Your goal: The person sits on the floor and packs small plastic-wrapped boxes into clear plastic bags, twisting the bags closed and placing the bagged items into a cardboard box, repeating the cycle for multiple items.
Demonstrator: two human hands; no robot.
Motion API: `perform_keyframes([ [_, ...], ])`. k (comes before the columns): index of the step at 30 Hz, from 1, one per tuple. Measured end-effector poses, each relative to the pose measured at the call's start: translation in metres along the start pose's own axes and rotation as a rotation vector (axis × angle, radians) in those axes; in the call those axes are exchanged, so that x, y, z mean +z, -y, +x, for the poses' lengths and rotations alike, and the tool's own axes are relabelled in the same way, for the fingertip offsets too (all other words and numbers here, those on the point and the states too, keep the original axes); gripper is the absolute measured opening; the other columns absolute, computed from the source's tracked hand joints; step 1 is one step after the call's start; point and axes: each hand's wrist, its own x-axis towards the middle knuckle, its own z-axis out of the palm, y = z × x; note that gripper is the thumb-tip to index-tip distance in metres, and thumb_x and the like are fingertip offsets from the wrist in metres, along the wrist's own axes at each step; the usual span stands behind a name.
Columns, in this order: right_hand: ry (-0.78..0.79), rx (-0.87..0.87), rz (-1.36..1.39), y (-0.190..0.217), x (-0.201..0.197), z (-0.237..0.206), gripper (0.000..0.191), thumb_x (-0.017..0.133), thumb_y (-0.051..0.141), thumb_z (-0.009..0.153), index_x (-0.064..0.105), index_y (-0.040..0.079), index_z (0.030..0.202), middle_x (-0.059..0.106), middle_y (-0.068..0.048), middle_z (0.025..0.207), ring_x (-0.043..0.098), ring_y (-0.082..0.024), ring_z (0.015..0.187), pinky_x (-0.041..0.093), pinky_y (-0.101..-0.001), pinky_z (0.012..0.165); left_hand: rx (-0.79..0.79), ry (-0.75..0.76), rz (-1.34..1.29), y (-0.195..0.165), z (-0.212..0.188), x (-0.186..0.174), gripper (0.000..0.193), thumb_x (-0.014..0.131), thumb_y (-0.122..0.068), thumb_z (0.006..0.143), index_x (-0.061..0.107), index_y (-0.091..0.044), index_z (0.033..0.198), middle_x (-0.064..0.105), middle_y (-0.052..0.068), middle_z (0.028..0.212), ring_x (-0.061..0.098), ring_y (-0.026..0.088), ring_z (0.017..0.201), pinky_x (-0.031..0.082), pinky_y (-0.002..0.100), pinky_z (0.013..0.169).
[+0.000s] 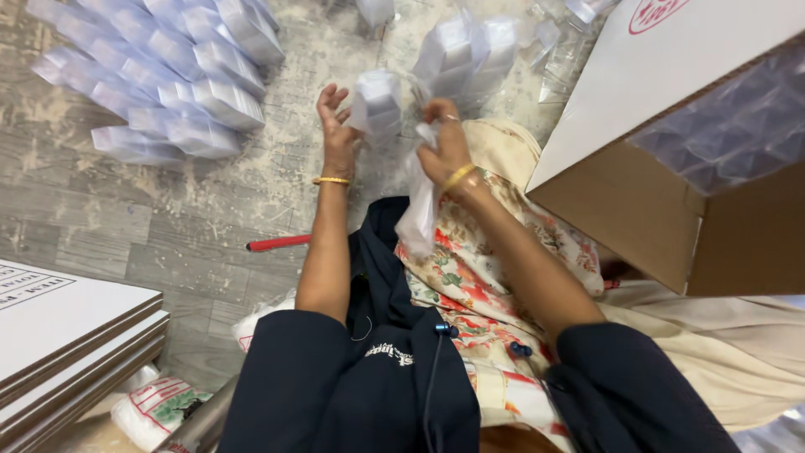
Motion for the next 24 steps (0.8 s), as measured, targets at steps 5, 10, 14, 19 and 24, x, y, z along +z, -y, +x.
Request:
perform_keyframes([
  [5,-0.014,0.184,0.546,0.028,-0.036,-0.036,0.053,0.073,0.000,0.084,0.048,0.005,0.130,0.054,-0.001,0.115,0.051,-0.014,0.107,0.046,-0.0296,0.095,0.189,0.316,0.767,0.010,0.016,0.032,0.072,0.101,-0.004,0.072,0.059,-0.012,0.130,0.076,0.012,0.120,0.076,0.027,0.110,0.061,0.036,0.096],
  [10,-0.059,0.514,0.961,0.028,-0.054,-0.055,0.011,0.071,0.003,0.101,0.064,0.002,0.109,0.063,-0.001,0.098,0.058,-0.011,0.091,0.049,-0.0269,0.082,0.149,0.196,0.590,0.019,0.059,0.065,0.087,0.088,0.004,0.060,0.046,-0.001,0.137,0.071,0.016,0.117,0.070,0.027,0.109,0.059,0.036,0.091],
  [14,-0.136,0.473,1.045,0.028,-0.063,-0.058,0.011,0.070,0.001,0.096,0.063,0.006,0.103,0.064,0.000,0.096,0.060,-0.010,0.089,0.049,-0.0260,0.081,0.048,0.184,0.625,0.034,0.096,0.091,0.066,0.083,0.007,0.065,0.059,0.000,0.127,0.075,0.016,0.115,0.072,0.029,0.109,0.058,0.037,0.093],
  [19,-0.143,0.501,0.974,0.034,-0.065,-0.055,0.018,0.071,-0.003,0.092,0.062,0.007,0.103,0.065,0.001,0.093,0.060,-0.010,0.086,0.049,-0.0260,0.079,0.007,0.225,0.815,0.041,0.117,0.117,0.051,0.069,0.006,0.078,0.058,0.001,0.128,0.071,0.023,0.118,0.068,0.037,0.116,0.054,0.038,0.099],
  [24,-0.164,0.461,1.003,0.038,-0.074,-0.056,0.019,0.072,-0.004,0.098,0.057,0.007,0.098,0.064,-0.001,0.096,0.059,-0.011,0.088,0.050,-0.0270,0.080,0.204,0.314,0.633,0.014,0.106,0.118,0.075,0.051,0.015,0.068,0.049,0.000,0.141,0.061,0.022,0.135,0.059,0.039,0.124,0.049,0.041,0.104],
])
